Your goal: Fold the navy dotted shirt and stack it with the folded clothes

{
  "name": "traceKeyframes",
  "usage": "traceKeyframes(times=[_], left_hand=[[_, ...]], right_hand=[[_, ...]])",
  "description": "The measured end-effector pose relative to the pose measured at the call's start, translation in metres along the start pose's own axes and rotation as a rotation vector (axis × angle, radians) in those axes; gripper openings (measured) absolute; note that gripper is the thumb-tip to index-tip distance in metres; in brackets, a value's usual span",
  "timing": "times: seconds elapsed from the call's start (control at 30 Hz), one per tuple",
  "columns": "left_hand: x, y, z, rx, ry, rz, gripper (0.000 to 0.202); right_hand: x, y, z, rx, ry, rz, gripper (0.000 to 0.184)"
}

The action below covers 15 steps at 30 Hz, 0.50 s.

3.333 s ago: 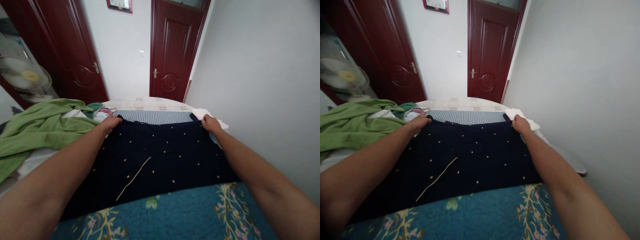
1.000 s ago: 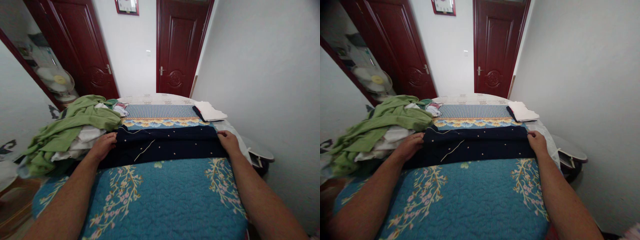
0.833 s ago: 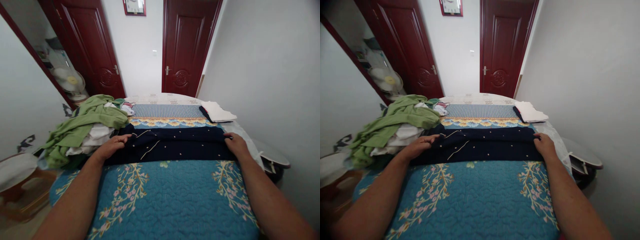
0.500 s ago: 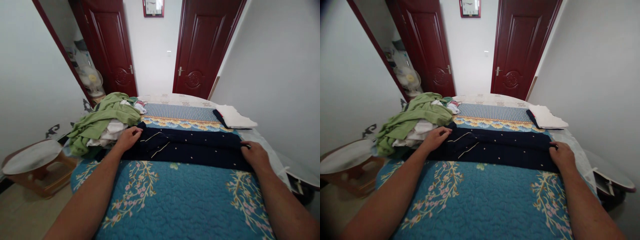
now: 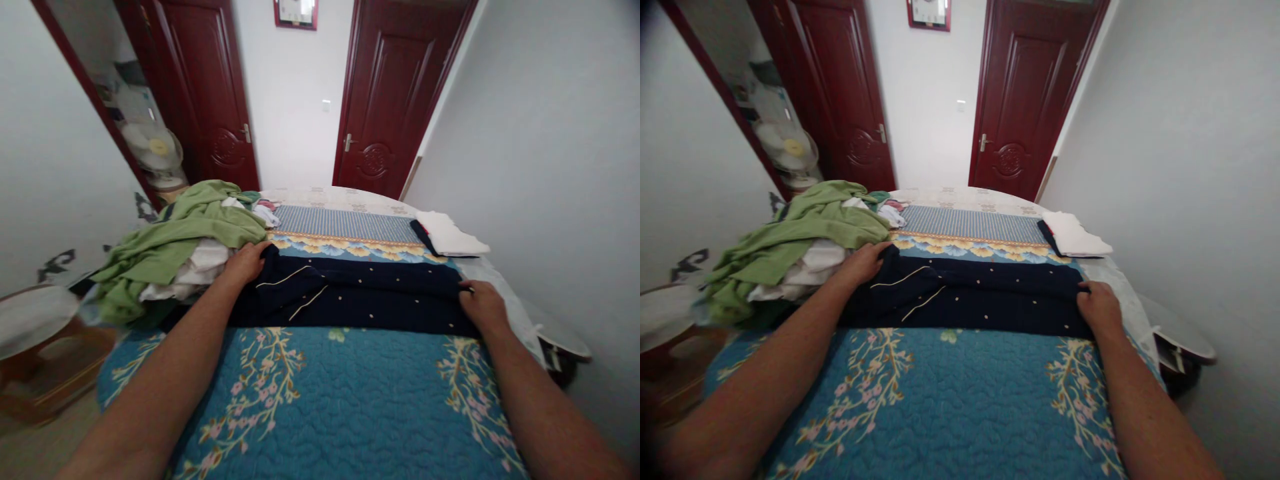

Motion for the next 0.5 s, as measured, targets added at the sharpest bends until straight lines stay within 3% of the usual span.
traceKeyframes(times=[0.13, 0.23, 0.3, 0.4, 0.5], left_hand=[[0.002, 0.001, 0.019, 0.071, 0.137, -0.162, 0.058], [0.002, 0.002, 0.031, 0.008, 0.149, -0.279, 0.071], [-0.001, 0.000, 0.035, -0.019, 0.105, -0.267, 0.059], [-0.011, -0.008, 0.037, 0.081, -0.010, -0.148, 0.040], [-0.017, -0.007, 0.036, 0.078, -0.104, 0.069, 0.039]], right_hand=[[-0.013, -0.009, 0.002, -0.077, 0.056, -0.014, 0.043], [-0.014, -0.013, 0.013, -0.096, 0.097, -0.035, 0.041], [-0.012, -0.014, 0.025, -0.095, 0.114, -0.056, 0.041], [-0.010, -0.012, 0.046, -0.116, 0.104, -0.073, 0.043], [-0.009, -0.003, 0.064, -0.191, 0.108, -0.060, 0.045]])
Point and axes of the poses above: each hand's wrist, its own z-axis towards the middle knuckle, its own y-axis out of the palm, x = y × z, the point moved 5 cm from there along z, towards the middle knuckle, and after that the axes turned 2 degrees about -y, right-handed, at the moved point
